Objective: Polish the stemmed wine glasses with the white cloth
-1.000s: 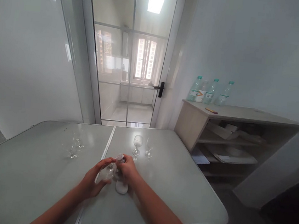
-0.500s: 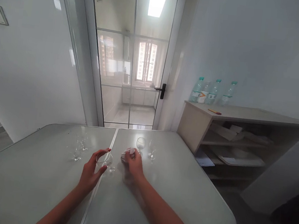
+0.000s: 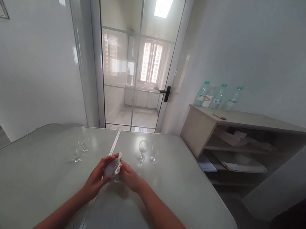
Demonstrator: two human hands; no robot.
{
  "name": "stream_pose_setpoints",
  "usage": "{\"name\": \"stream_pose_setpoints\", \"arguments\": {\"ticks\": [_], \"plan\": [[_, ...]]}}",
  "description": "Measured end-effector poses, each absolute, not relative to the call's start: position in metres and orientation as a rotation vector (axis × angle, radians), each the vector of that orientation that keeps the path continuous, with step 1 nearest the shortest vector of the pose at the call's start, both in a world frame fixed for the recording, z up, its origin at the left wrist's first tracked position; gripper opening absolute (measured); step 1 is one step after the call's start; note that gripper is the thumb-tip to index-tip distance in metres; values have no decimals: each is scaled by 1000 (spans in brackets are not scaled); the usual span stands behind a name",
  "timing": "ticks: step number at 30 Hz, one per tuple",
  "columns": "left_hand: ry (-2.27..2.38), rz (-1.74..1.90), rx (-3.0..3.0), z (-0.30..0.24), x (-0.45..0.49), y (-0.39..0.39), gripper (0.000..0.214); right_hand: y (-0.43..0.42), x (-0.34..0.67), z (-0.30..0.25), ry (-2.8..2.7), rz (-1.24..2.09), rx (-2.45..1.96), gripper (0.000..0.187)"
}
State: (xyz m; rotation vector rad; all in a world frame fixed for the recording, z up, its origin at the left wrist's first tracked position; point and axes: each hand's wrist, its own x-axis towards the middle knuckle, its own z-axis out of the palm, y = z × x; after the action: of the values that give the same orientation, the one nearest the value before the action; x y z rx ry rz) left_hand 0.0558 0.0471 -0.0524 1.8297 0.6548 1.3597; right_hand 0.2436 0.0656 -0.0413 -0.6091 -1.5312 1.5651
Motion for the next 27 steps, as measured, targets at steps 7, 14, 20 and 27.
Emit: {"name": "stream_pose_setpoints", "arguments": {"ticks": [7,14,20,27], "plan": [[673,1359,1654,-53,53,50,50,69,254,-34,-1849,1488,-639,45],[775,1460,1603,-55,58,51,51,72,252,-35,-1883,1186,-793,6],[843,1631,1524,-48,57,53,46,80,248,-52,-1584,834,-1052,22],[655,1761,1521,-37,52,50,55,77,243,-37,-970,1701,-734,51]]}}
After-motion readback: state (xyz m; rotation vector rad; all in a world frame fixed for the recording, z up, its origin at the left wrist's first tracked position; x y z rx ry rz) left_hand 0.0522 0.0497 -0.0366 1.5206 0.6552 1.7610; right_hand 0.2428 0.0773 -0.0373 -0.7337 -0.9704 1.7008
